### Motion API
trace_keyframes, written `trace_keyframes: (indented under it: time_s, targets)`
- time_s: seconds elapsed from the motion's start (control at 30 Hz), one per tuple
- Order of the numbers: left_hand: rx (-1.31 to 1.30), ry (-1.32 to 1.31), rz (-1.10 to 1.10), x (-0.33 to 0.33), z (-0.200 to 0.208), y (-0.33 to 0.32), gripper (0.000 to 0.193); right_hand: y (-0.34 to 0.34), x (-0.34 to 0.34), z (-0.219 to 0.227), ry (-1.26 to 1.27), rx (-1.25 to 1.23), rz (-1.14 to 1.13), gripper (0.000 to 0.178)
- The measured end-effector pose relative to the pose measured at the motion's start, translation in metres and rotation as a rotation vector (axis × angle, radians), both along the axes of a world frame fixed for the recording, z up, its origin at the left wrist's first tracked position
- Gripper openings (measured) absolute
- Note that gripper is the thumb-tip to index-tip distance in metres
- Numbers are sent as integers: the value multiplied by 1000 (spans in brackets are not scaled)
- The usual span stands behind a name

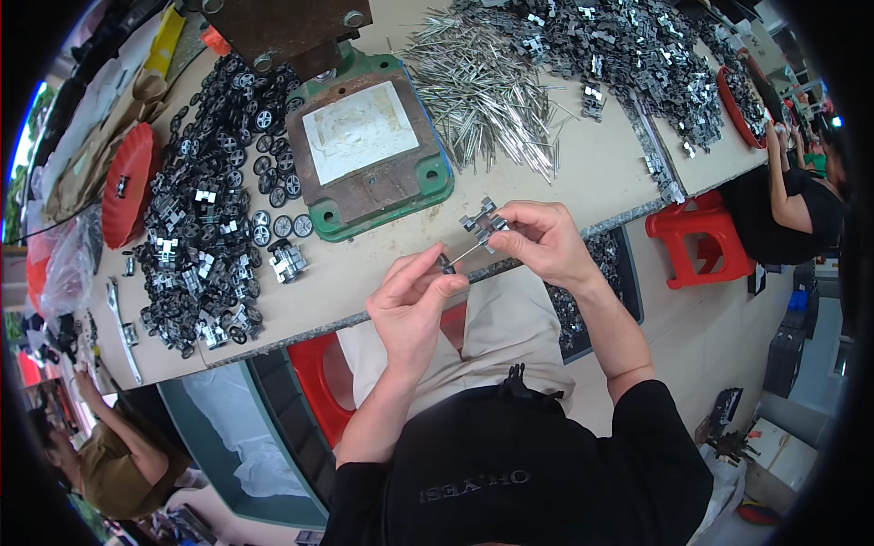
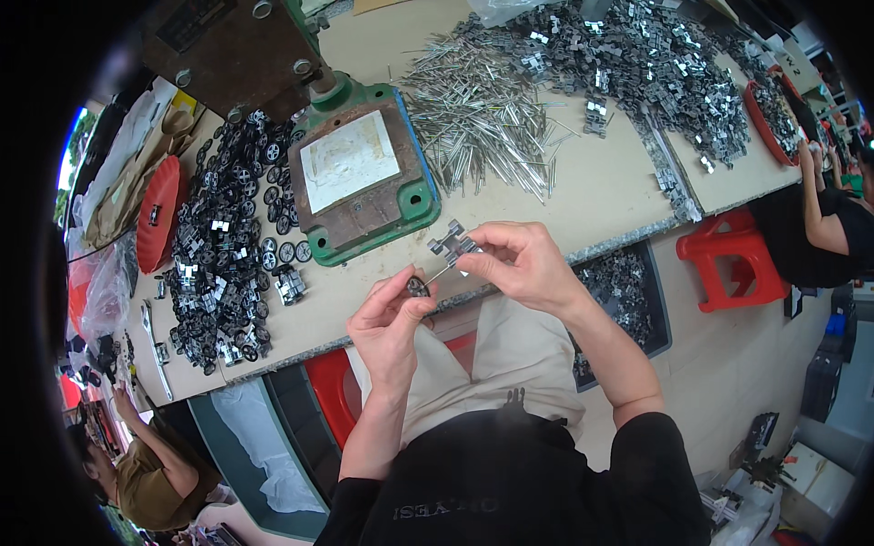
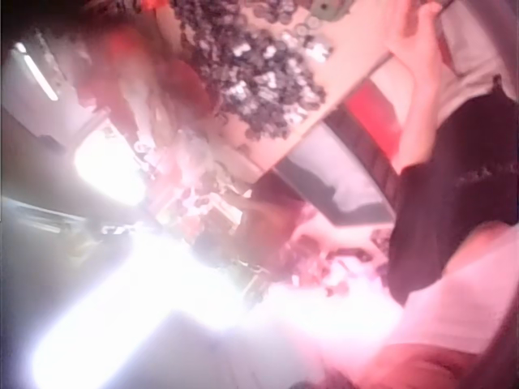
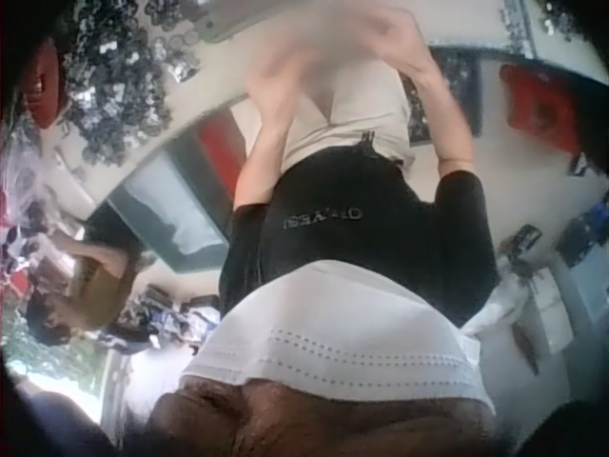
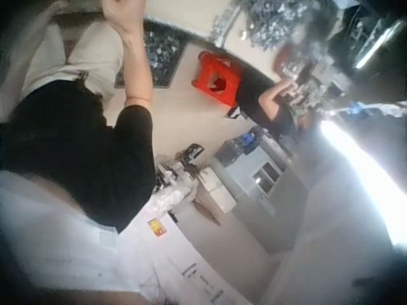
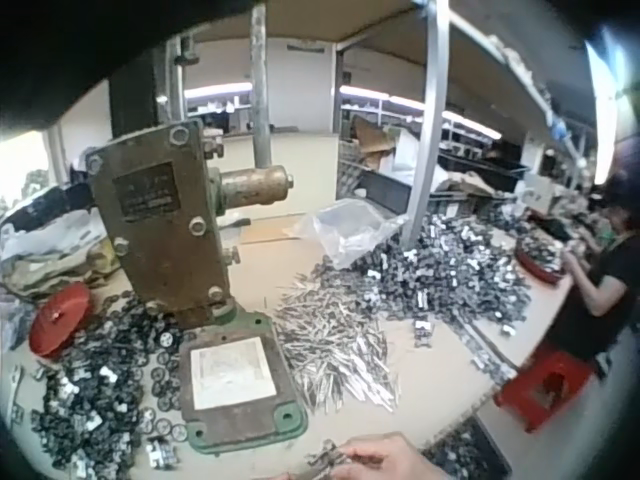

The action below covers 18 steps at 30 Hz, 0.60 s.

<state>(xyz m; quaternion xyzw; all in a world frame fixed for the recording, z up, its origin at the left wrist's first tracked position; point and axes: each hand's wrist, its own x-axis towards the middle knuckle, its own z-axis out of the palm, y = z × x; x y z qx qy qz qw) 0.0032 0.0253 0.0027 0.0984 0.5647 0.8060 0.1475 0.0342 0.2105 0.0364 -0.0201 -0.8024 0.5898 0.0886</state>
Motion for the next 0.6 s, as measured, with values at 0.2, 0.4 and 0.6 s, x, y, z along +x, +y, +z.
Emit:
trace_keyframes:
  time_s: [0.2,0.4,0.6]
  targets:
    - [168,-236,-58,0,-3,3,33,-9,0,-12,96,12,9,14]
    - [134,-177,-65,-4,-9,2,34,-16,-1,-6,7,-37,28,14]
    - [235,-225,-67,-11,-13,0,31,-29,-4,-4,-3,15,-14,14]
